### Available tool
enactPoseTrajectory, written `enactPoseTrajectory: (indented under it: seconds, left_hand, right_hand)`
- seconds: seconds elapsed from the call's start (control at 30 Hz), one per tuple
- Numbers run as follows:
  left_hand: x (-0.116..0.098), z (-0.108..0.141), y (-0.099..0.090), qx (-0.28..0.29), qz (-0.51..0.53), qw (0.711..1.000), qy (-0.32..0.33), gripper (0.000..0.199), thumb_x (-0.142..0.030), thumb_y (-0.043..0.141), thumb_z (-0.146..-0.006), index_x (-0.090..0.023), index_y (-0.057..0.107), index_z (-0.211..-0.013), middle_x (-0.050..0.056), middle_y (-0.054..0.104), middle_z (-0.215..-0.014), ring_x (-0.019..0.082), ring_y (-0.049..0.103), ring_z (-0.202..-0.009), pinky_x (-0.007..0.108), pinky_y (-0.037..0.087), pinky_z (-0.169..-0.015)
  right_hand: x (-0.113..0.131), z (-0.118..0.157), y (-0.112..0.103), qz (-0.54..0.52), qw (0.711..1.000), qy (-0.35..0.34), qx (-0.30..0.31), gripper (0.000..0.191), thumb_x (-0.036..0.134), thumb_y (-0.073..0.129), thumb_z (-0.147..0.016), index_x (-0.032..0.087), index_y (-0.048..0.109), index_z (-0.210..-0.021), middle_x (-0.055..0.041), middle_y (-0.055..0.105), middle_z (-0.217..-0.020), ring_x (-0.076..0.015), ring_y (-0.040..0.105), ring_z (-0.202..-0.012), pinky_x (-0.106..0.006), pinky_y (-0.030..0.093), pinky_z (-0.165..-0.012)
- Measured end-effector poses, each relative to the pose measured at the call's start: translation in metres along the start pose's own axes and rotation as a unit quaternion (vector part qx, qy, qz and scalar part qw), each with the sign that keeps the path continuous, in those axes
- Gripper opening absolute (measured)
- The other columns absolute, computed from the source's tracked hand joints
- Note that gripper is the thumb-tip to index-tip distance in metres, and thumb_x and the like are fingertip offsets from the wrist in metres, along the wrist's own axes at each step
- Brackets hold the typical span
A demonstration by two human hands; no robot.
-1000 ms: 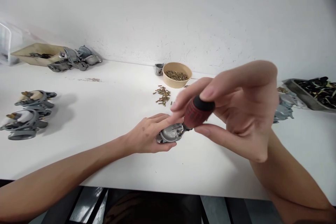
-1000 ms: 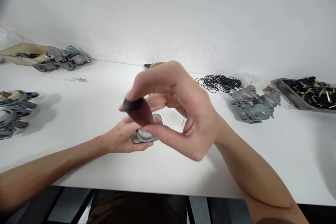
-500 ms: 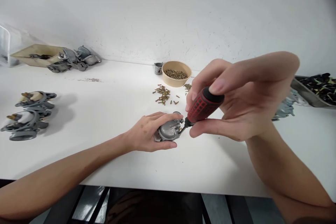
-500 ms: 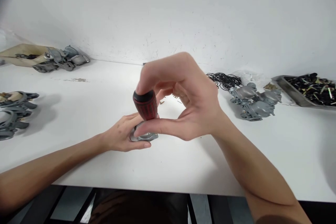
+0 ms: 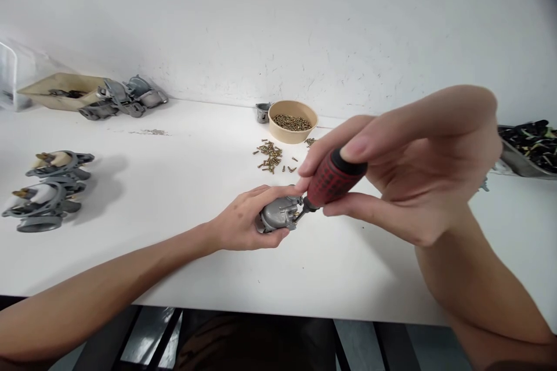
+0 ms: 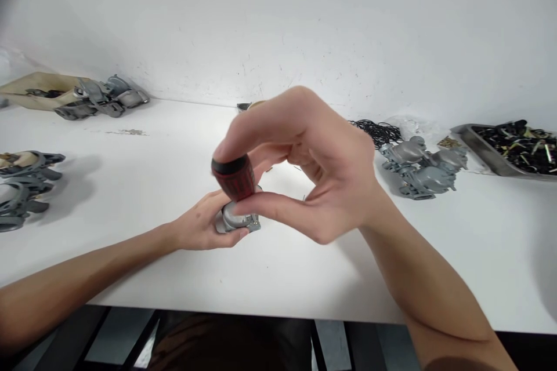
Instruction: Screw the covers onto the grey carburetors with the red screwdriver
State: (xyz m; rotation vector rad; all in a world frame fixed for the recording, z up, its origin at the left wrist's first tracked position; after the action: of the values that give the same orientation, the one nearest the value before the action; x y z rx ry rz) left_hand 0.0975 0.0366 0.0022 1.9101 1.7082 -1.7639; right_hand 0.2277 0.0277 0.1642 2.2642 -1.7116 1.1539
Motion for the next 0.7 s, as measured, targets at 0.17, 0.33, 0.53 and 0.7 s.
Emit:
enactPoseTrajectory:
  seconds: [0.17, 0.33, 0.53, 0.7]
  left_hand:
    - [0.003, 0.001, 0.002, 0.012, -0.004, 1.0, 0.007, 0.059, -0.032, 0.071, -0.088, -0.026, 0.051, -0.143, 0.006, 0.071, -0.124, 0.026, 0.069, -0.111, 0.038, 0.056, -0.099]
    - [0.009, 0.003, 0.003, 0.005, -0.007, 1.0, 0.006, 0.073, -0.049, 0.08, -0.084, -0.027, 0.048, -0.147, 0.008, 0.071, -0.125, 0.028, 0.071, -0.111, 0.038, 0.058, -0.098]
    - [0.008, 0.002, 0.003, 0.008, -0.001, 1.0, -0.004, 0.067, -0.044, 0.077, -0.087, -0.027, 0.047, -0.145, 0.007, 0.07, -0.129, 0.025, 0.072, -0.11, 0.036, 0.059, -0.096]
    - [0.009, 0.002, 0.004, 0.01, -0.001, 1.0, -0.009, 0.067, -0.044, 0.077, -0.086, -0.027, 0.048, -0.145, 0.006, 0.072, -0.123, 0.024, 0.073, -0.103, 0.036, 0.06, -0.094]
  right_hand:
    - [-0.003, -0.001, 0.002, -0.009, 1.0, -0.014, 0.011, 0.049, 0.005, 0.08, -0.075, 0.023, 0.07, -0.119, -0.0072, 0.076, -0.109, -0.0238, 0.076, -0.084, -0.035, 0.069, -0.06]
    - [-0.005, 0.005, -0.001, 0.039, 0.999, 0.027, -0.015, 0.05, 0.004, 0.084, -0.074, 0.028, 0.072, -0.116, -0.0037, 0.075, -0.11, -0.0251, 0.075, -0.091, -0.038, 0.069, -0.066]
    - [-0.006, 0.002, -0.001, 0.022, 0.998, 0.046, -0.04, 0.038, 0.01, 0.077, -0.081, 0.026, 0.068, -0.114, -0.0053, 0.074, -0.109, -0.026, 0.076, -0.096, -0.04, 0.07, -0.07]
    - [0.003, -0.001, -0.006, 0.052, 0.99, -0.07, -0.108, 0.048, 0.012, 0.091, -0.066, 0.026, 0.076, -0.11, -0.0006, 0.073, -0.086, -0.0215, 0.073, -0.071, -0.034, 0.065, -0.053]
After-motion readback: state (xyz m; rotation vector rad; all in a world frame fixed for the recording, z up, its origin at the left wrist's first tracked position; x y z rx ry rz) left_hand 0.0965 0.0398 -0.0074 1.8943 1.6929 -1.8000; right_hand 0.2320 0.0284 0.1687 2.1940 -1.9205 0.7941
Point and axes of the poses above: each hand's wrist, its own z-axis away from the middle knuckle, its own y-axis out of the palm, x = y × z, the point moved 8 cm from there along -z, towards the middle knuckle
